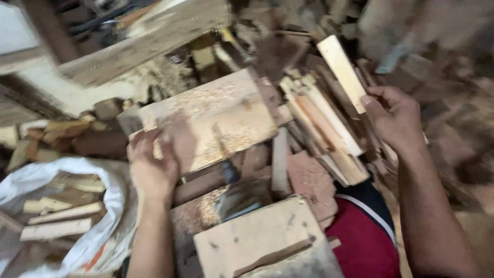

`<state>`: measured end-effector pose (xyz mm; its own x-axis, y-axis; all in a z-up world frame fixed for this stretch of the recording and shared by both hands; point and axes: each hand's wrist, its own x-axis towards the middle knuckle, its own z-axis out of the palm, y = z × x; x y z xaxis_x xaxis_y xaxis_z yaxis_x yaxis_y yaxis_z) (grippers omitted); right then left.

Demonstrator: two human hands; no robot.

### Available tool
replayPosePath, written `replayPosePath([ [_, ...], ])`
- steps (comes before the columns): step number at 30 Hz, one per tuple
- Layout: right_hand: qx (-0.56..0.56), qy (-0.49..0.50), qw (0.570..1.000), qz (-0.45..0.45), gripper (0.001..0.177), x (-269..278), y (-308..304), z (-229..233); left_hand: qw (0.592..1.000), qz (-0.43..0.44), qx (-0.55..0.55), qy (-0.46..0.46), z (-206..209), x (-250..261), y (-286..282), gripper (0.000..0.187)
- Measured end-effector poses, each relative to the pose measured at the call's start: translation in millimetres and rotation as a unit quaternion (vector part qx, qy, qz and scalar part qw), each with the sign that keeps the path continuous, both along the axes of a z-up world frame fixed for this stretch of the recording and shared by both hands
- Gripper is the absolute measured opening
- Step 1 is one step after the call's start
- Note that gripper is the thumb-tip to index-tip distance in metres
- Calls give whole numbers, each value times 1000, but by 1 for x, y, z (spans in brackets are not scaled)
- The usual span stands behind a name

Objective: Using a stationary drill machine to drill holes into small rectangular wooden blocks in a workshop environment.

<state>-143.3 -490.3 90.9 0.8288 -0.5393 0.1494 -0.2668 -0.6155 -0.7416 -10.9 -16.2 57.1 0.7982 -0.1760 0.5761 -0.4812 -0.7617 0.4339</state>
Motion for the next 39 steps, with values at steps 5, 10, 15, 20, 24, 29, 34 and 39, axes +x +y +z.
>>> replayPosePath([
  [5,-155,-166,947,228,20,64,116,13,949,-38,-254,186,15,-3,-17,35],
  [10,-214,-282,858,373,12,103,194,-1,790,-117,-520,303,-5,10,-17,30],
  [15,-150,-225,889,370,44,151,180,-69,814,-186,-488,255,-5,15,-17,43],
  [20,-206,-171,908,323,30,154,171,-79,985,-109,-103,84,-51,44,-25,21],
  [24,-273,-176,884,336,53,156,175,-93,990,-132,-26,47,-63,48,-31,24],
  [29,-223,-157,904,330,33,156,182,-87,990,-121,-33,62,-38,36,-38,25],
  [34,-244,-152,902,321,34,154,174,-85,987,-140,-24,76,-32,35,-42,14],
  [39,-234,-153,902,328,33,154,172,-86,988,-127,-26,81,-33,36,-44,22],
])
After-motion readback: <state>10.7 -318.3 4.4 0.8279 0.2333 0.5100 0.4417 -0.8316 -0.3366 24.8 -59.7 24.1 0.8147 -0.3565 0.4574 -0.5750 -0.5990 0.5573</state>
